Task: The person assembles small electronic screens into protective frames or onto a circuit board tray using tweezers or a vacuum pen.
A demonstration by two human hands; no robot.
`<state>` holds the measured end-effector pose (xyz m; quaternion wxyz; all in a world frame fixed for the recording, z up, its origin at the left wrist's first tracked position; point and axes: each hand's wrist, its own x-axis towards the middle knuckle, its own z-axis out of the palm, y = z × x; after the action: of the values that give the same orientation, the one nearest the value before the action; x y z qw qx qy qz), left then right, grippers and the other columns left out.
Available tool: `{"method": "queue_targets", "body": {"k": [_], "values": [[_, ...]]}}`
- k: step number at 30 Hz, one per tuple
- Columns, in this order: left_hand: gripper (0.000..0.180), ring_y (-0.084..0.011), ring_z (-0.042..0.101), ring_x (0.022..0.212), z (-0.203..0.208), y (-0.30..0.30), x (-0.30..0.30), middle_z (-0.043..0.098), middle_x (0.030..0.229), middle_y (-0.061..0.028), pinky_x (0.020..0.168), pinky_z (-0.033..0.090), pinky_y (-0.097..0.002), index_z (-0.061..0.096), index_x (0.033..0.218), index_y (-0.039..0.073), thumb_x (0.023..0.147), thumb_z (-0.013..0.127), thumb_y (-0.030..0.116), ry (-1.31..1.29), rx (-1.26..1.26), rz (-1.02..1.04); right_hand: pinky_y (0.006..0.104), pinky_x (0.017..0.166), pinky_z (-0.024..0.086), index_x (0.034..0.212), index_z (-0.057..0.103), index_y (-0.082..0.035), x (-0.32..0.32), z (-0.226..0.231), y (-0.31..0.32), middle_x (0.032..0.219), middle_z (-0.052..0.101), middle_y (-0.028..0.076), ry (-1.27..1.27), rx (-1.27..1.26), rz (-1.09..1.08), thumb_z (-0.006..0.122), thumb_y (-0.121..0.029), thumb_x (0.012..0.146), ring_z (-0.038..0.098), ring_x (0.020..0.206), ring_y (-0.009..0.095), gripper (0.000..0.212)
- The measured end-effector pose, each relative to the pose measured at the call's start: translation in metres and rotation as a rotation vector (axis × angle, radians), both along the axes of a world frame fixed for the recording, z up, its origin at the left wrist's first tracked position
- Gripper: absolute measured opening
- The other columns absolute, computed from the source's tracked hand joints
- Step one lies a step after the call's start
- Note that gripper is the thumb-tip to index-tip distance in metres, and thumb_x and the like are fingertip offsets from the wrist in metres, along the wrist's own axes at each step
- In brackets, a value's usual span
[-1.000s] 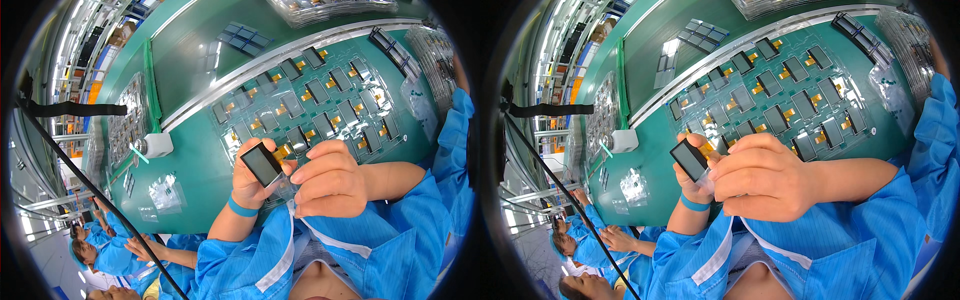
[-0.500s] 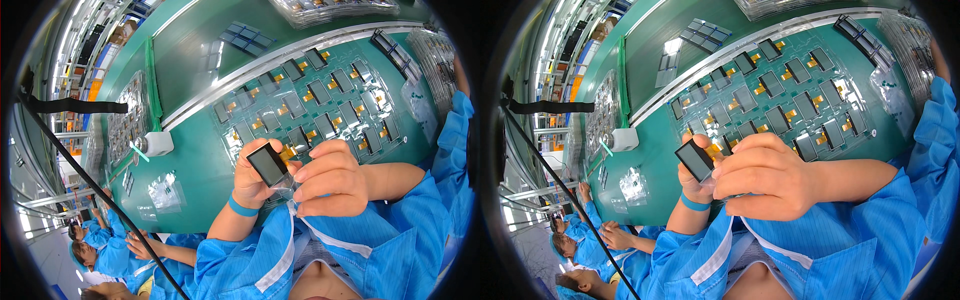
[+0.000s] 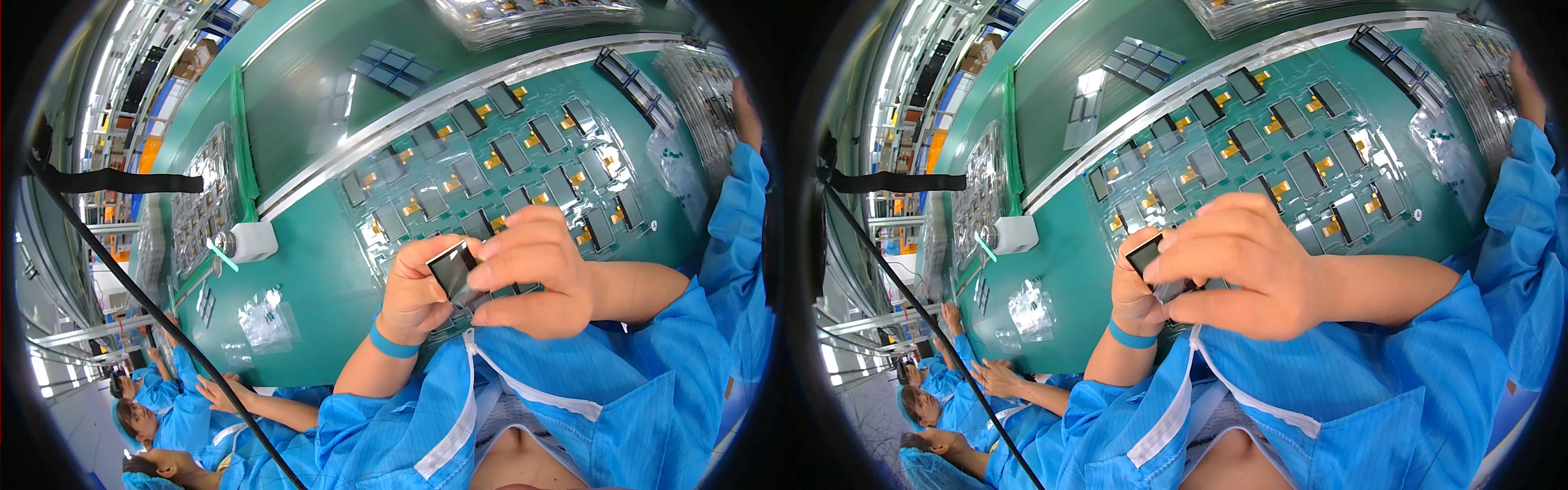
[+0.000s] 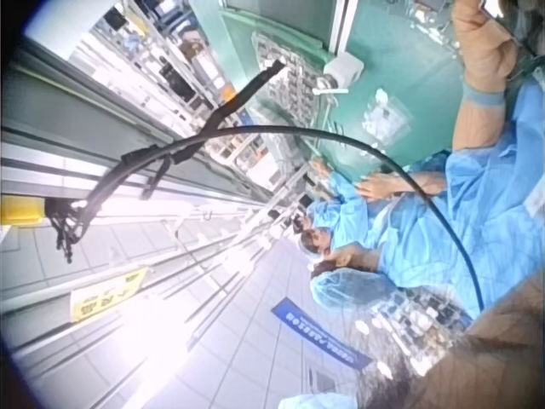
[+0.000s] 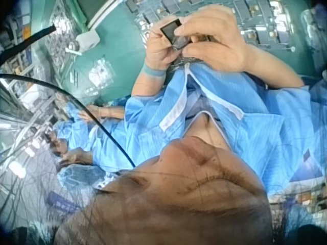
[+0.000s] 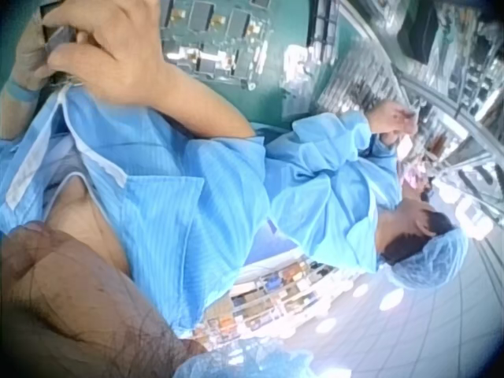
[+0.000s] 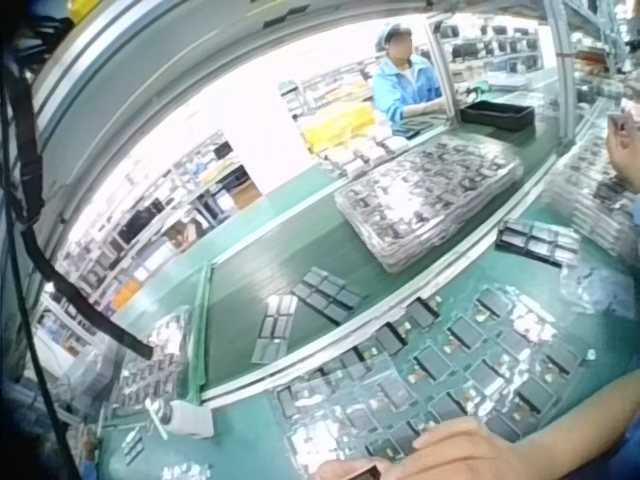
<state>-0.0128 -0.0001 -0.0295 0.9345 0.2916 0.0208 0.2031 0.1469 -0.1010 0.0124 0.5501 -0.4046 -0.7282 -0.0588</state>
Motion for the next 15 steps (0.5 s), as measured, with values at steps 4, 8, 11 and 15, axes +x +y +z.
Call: {"method": "queue_targets", "body": {"k": [4,8,11,15], "values": [[0.051,-0.0261,0.057,0.101,0.011,-0.005,0.004,0.056,0.113,-0.0185,0.086,0.048,-0.0353,0.054,0.117,0.004,0.070,0.073,0.012,0.114,-0.056,-0.040,0.0407,0.078,0.040,0.076,0.062,-0.013,0.002,0.001,0.007,0.104,0.055,0.011,0.091,-0.107,0.025,0.074,-0.017,0.064,0.053,0.093,0.026,0.018],[0.051,-0.0262,0.058,0.099,0.006,-0.007,0.004,0.056,0.113,-0.0176,0.086,0.048,-0.0350,0.054,0.117,0.001,0.069,0.072,0.007,0.056,-0.036,0.006,0.0413,0.083,0.038,0.078,0.060,-0.010,0.005,0.000,0.006,0.111,0.050,0.016,0.136,-0.273,0.066,0.077,-0.022,0.062,0.049,0.099,0.031,0.026],[0.050,-0.0244,0.059,0.097,0.010,-0.010,0.008,0.058,0.111,-0.0162,0.084,0.049,-0.0328,0.053,0.116,-0.001,0.069,0.070,0.001,0.044,-0.037,-0.037,0.0420,0.086,0.037,0.079,0.059,-0.008,0.009,-0.003,0.006,0.113,0.047,0.019,0.154,-0.310,0.080,0.078,-0.022,0.062,0.047,0.103,0.033,0.029],[0.050,-0.0244,0.059,0.096,0.001,-0.006,0.000,0.058,0.110,-0.0157,0.083,0.049,-0.0320,0.054,0.116,-0.001,0.068,0.070,0.000,0.126,-0.042,-0.103,0.0421,0.088,0.038,0.082,0.058,-0.008,0.009,-0.009,0.007,0.114,0.047,0.020,0.203,-0.271,0.089,0.078,-0.021,0.061,0.046,0.105,0.034,0.032]]}}
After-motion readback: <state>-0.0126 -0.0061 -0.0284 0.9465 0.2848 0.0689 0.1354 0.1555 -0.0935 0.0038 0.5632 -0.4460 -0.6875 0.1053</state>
